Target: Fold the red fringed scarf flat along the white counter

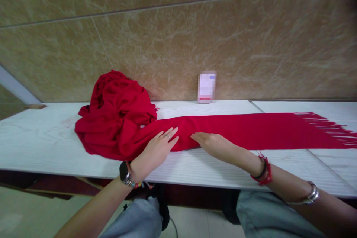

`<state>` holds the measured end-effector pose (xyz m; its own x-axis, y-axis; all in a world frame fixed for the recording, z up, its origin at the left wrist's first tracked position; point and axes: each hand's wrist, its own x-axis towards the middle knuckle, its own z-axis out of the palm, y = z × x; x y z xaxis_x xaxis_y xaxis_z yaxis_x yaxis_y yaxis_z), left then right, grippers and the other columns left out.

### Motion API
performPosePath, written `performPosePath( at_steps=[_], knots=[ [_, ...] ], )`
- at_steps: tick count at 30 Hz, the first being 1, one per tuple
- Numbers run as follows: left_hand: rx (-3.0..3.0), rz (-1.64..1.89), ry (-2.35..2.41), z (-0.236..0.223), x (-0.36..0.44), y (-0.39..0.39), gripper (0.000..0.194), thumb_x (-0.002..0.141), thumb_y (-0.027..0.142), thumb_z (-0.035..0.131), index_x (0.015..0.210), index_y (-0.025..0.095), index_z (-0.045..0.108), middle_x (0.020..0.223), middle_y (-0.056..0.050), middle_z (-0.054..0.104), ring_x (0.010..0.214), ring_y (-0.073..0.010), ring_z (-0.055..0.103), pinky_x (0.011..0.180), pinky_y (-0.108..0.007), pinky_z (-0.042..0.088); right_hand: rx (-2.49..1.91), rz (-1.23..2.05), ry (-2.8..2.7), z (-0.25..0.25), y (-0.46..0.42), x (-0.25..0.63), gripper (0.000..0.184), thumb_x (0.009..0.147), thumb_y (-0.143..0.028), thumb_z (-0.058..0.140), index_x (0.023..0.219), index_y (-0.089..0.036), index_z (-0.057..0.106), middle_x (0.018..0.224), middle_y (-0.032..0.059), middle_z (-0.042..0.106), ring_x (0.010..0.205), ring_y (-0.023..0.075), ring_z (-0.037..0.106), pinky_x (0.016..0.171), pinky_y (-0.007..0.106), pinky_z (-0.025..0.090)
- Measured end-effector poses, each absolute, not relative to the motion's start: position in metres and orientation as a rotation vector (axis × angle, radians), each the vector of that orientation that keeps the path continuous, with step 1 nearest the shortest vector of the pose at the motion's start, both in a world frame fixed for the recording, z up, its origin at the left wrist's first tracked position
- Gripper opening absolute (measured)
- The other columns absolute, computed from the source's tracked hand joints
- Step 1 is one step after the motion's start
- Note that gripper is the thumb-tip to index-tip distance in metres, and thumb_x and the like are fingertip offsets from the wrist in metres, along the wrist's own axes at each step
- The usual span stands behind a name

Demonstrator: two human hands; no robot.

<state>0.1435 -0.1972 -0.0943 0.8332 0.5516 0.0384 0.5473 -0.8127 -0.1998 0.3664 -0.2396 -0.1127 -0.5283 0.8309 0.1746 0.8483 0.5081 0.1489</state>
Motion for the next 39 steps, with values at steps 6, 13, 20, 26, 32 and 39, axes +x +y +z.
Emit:
performPosePath(
  at_steps=[6,13,20,26,32,39],
  knots=[
    [-3.032,0.414,-0.863,-0.083,0.131,-0.184,0.075,0.066,-0.008,0.028,0.135,0.021,0.028,0.144,-0.001,0.023,0.13,-0.0103,0.022,0.101,-0.022,0.028,-1.309,-0.303,-2.775,-0.111,-0.242,0.379,0.046,0.079,0.003,0.034,0.123,-0.006,0.047,0.125,0.0173,0.049,0.115,0.022,0.046,0.096,0.034,0.04],
    [-2.957,0.378,-0.901,-0.087,0.147,-0.186,0.071,0.071,0.002,0.037,0.138,0.02,0.018,0.147,-0.006,0.002,0.133,-0.0218,-0.002,0.106,-0.04,0.017,-1.269,-0.122,-2.74,-0.123,-0.244,0.383,0.049,0.087,-0.009,0.033,0.134,-0.024,0.033,0.14,0.0105,0.032,0.13,0.0261,0.02,0.101,0.051,0.026],
    [-3.003,0.519,-0.926,-0.088,0.147,-0.18,0.071,0.072,0.0,0.034,0.137,0.025,0.02,0.146,-0.003,0.013,0.133,-0.0187,0.009,0.105,-0.035,0.02,-1.344,0.262,-2.661,-0.114,-0.252,0.396,0.051,0.092,-0.042,0.025,0.139,-0.026,0.013,0.144,0.0066,0.022,0.132,0.0226,0.013,0.104,0.051,0.018],
    [-3.064,0.487,-0.994,-0.07,0.178,-0.189,0.065,0.083,0.046,0.042,0.138,0.022,0.019,0.146,-0.007,0.008,0.133,-0.0257,0.001,0.105,-0.043,0.015,-1.698,0.112,-2.47,-0.118,-0.245,0.417,0.052,0.091,-0.044,0.021,0.139,-0.025,0.013,0.146,0.0064,0.014,0.132,0.0279,0.007,0.1,0.06,0.017],
    [-2.988,0.072,-1.043,-0.111,0.22,-0.179,0.061,0.089,0.051,0.024,0.138,0.015,0.02,0.146,-0.011,0.011,0.133,-0.0248,0.004,0.106,-0.043,0.013,-1.778,-0.043,-2.519,-0.132,-0.244,0.418,0.052,0.09,-0.046,0.025,0.137,-0.024,0.024,0.144,0.0094,0.021,0.13,0.0314,0.017,0.097,0.06,0.022],
    [-3.032,0.093,-0.951,-0.128,0.204,-0.161,0.063,0.087,0.055,0.024,0.139,0.02,0.019,0.146,-0.006,0.012,0.134,-0.021,0.007,0.106,-0.038,0.011,-1.832,-0.067,-2.471,-0.131,-0.251,0.436,0.056,0.088,-0.05,0.027,0.138,-0.023,0.023,0.144,0.0089,0.022,0.13,0.0303,0.02,0.098,0.057,0.023]
  ],
)
